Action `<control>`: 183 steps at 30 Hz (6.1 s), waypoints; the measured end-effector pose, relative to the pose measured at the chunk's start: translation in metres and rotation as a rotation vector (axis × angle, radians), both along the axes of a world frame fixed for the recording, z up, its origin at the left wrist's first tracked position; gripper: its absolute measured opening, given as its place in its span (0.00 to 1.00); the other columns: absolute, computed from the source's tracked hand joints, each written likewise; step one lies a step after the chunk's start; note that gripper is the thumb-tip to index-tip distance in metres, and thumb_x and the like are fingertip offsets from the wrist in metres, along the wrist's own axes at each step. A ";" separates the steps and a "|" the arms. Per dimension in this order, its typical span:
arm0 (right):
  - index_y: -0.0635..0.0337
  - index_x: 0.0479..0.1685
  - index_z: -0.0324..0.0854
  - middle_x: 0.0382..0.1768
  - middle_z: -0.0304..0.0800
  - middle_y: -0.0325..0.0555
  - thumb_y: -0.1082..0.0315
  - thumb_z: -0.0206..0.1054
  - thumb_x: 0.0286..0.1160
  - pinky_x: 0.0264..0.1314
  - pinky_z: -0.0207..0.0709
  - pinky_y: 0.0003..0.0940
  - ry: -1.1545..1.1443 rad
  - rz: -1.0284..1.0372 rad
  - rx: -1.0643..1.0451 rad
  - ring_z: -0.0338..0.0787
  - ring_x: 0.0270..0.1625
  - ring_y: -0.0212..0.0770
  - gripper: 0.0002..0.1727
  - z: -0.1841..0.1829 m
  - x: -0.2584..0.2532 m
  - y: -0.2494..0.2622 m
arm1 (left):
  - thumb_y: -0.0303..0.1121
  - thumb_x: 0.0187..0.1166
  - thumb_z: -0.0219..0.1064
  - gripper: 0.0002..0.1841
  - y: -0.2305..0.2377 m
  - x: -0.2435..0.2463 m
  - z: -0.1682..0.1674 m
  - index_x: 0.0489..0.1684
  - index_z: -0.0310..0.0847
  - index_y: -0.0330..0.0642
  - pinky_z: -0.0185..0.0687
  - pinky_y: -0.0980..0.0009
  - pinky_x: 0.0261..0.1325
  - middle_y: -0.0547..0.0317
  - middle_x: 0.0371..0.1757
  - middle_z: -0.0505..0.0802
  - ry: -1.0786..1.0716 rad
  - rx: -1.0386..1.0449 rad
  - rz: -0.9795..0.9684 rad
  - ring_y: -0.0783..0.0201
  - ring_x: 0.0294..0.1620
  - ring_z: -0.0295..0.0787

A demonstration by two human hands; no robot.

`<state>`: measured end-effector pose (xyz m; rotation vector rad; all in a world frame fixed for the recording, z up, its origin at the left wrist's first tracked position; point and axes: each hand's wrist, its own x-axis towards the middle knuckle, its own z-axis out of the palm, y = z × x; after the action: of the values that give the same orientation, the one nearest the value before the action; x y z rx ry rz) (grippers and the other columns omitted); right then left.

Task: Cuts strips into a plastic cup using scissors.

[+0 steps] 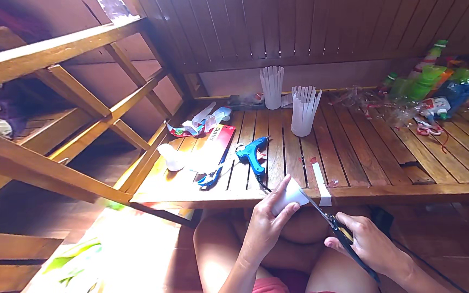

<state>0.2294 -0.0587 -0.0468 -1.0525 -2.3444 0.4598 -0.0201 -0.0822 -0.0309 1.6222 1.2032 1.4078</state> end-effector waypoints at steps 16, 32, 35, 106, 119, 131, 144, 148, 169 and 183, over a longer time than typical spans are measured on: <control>0.62 0.22 0.79 0.11 0.69 0.40 0.30 0.57 0.73 0.16 0.62 0.27 0.043 0.005 0.050 0.70 0.14 0.33 0.38 -0.006 0.002 0.000 | 0.37 0.82 0.68 0.29 -0.001 0.002 -0.001 0.83 0.71 0.38 0.75 0.88 0.32 0.59 0.72 0.87 -0.008 -0.007 -0.009 0.87 0.33 0.81; 0.62 0.22 0.79 0.12 0.70 0.41 0.32 0.60 0.71 0.16 0.62 0.23 0.107 0.041 0.078 0.69 0.14 0.30 0.36 -0.017 0.004 -0.001 | 0.49 0.84 0.63 0.37 0.006 -0.016 0.011 0.88 0.59 0.36 0.85 0.80 0.25 0.65 0.48 0.93 -0.164 -0.202 -0.239 0.77 0.28 0.89; 0.61 0.23 0.78 0.12 0.70 0.40 0.31 0.61 0.71 0.17 0.61 0.22 0.127 0.072 0.050 0.69 0.14 0.29 0.37 -0.020 0.005 -0.001 | 0.45 0.84 0.65 0.37 0.011 -0.014 0.009 0.91 0.54 0.42 0.82 0.80 0.20 0.64 0.52 0.90 -0.277 -0.305 -0.354 0.78 0.20 0.82; 0.62 0.23 0.79 0.11 0.69 0.39 0.31 0.57 0.74 0.16 0.62 0.26 0.084 0.008 -0.034 0.69 0.14 0.31 0.37 -0.015 0.001 -0.011 | 0.39 0.82 0.68 0.32 -0.001 0.001 0.005 0.86 0.66 0.45 0.72 0.86 0.17 0.61 0.55 0.90 -0.014 -0.218 -0.159 0.84 0.17 0.73; 0.62 0.21 0.78 0.10 0.68 0.39 0.35 0.60 0.74 0.16 0.59 0.20 0.134 0.020 0.004 0.67 0.13 0.27 0.34 -0.020 0.000 -0.011 | 0.39 0.83 0.68 0.32 -0.002 0.001 0.004 0.87 0.65 0.44 0.74 0.86 0.18 0.62 0.55 0.90 -0.014 -0.175 -0.162 0.84 0.17 0.74; 0.63 0.26 0.80 0.14 0.73 0.42 0.30 0.61 0.70 0.18 0.65 0.25 0.134 0.081 -0.076 0.72 0.16 0.31 0.38 -0.025 0.005 -0.007 | 0.40 0.84 0.65 0.35 0.005 -0.010 0.008 0.90 0.56 0.44 0.73 0.84 0.15 0.62 0.60 0.91 -0.266 -0.336 -0.383 0.81 0.17 0.76; 0.62 0.23 0.79 0.12 0.68 0.38 0.28 0.58 0.71 0.17 0.61 0.24 0.117 0.030 -0.069 0.68 0.15 0.29 0.39 -0.022 0.000 -0.009 | 0.39 0.84 0.65 0.33 -0.001 -0.002 0.012 0.89 0.60 0.43 0.71 0.86 0.17 0.63 0.57 0.90 -0.045 -0.262 -0.241 0.84 0.18 0.73; 0.61 0.23 0.78 0.11 0.68 0.38 0.29 0.58 0.71 0.17 0.60 0.23 0.115 0.029 -0.077 0.67 0.14 0.28 0.38 -0.020 0.000 -0.010 | 0.40 0.84 0.65 0.33 -0.002 -0.001 0.011 0.88 0.60 0.43 0.72 0.86 0.17 0.63 0.55 0.90 -0.041 -0.254 -0.232 0.84 0.18 0.73; 0.61 0.19 0.77 0.10 0.68 0.38 0.34 0.61 0.74 0.16 0.58 0.20 0.157 0.037 -0.017 0.67 0.14 0.26 0.35 -0.024 -0.001 -0.009 | 0.39 0.84 0.65 0.33 -0.001 -0.003 0.010 0.88 0.60 0.42 0.70 0.87 0.17 0.63 0.61 0.90 -0.022 -0.224 -0.216 0.85 0.18 0.73; 0.62 0.25 0.80 0.14 0.72 0.40 0.28 0.59 0.70 0.19 0.64 0.23 0.154 0.058 -0.096 0.71 0.16 0.29 0.39 -0.028 -0.001 -0.010 | 0.39 0.87 0.61 0.31 -0.003 -0.003 0.011 0.89 0.58 0.45 0.69 0.86 0.14 0.65 0.59 0.92 -0.217 -0.352 -0.277 0.83 0.15 0.72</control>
<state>0.2284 -0.0684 -0.0750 -0.9586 -2.2397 0.6574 -0.0230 -0.0850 -0.0194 1.2978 0.9913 1.0949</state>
